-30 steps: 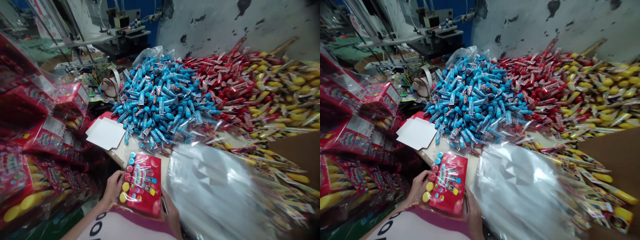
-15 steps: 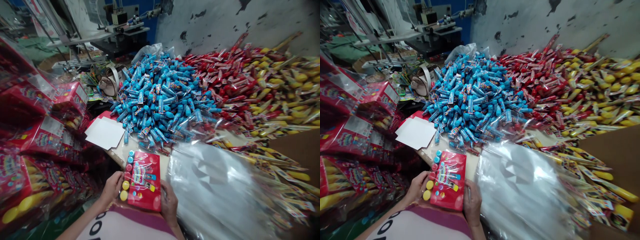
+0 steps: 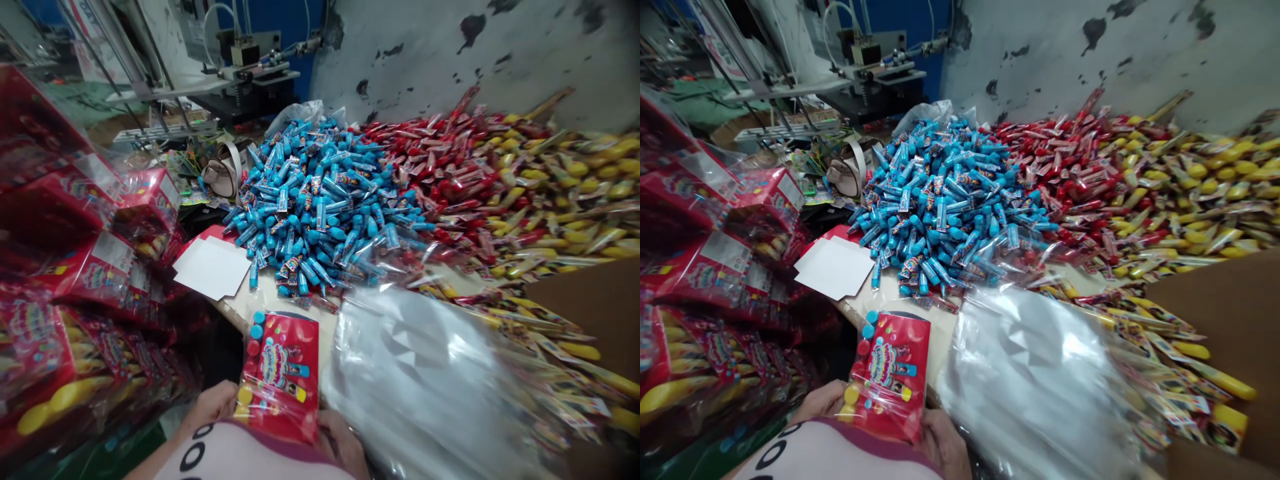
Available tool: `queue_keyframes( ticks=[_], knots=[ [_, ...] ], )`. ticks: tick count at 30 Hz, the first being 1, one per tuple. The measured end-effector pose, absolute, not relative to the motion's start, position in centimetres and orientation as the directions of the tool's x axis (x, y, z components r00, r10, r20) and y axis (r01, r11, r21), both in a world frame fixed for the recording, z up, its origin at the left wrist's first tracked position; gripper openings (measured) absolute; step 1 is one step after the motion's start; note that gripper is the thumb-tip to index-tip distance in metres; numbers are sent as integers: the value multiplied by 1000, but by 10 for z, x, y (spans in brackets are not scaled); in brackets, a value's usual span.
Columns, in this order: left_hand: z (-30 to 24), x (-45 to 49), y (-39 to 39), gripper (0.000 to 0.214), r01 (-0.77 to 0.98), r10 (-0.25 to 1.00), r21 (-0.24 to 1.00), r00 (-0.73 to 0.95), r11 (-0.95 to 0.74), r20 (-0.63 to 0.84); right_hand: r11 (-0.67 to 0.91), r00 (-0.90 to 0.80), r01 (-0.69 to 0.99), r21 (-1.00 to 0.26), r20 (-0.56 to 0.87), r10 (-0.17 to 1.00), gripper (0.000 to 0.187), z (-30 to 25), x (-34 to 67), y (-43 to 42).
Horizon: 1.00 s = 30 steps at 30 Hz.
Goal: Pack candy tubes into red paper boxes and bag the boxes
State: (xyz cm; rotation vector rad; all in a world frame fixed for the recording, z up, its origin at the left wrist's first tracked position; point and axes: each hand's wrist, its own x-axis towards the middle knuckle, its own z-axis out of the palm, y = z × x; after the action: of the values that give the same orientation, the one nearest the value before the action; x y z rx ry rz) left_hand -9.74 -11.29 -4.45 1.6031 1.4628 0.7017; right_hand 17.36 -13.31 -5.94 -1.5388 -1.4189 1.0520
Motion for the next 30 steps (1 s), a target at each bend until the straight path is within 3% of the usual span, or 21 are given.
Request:
queue_keyframes(
  ticks=[4,10,14,17,26,30],
  knots=[
    [-27,-101,-94,47,604,962,787,268,-126,-53,-20,33,406,-914,-7,999,41,-44,176,-120],
    [46,-83,-25,44,786,984,596,90,-166,156,71,138,498,-864,160,977,36,17,186,-64],
    [88,-73,19,43,826,953,514,85,-231,291,83,242,538,-839,248,938,34,61,202,-26],
    [99,-69,37,42,804,951,543,86,-242,296,78,286,551,-831,276,918,35,76,210,-11],
    [73,-70,62,41,738,964,625,241,-255,109,-51,175,629,-776,78,982,40,67,223,-8],
    [62,-66,76,34,667,965,698,204,-260,164,-75,184,705,-705,80,980,44,62,226,-4]
  ],
)
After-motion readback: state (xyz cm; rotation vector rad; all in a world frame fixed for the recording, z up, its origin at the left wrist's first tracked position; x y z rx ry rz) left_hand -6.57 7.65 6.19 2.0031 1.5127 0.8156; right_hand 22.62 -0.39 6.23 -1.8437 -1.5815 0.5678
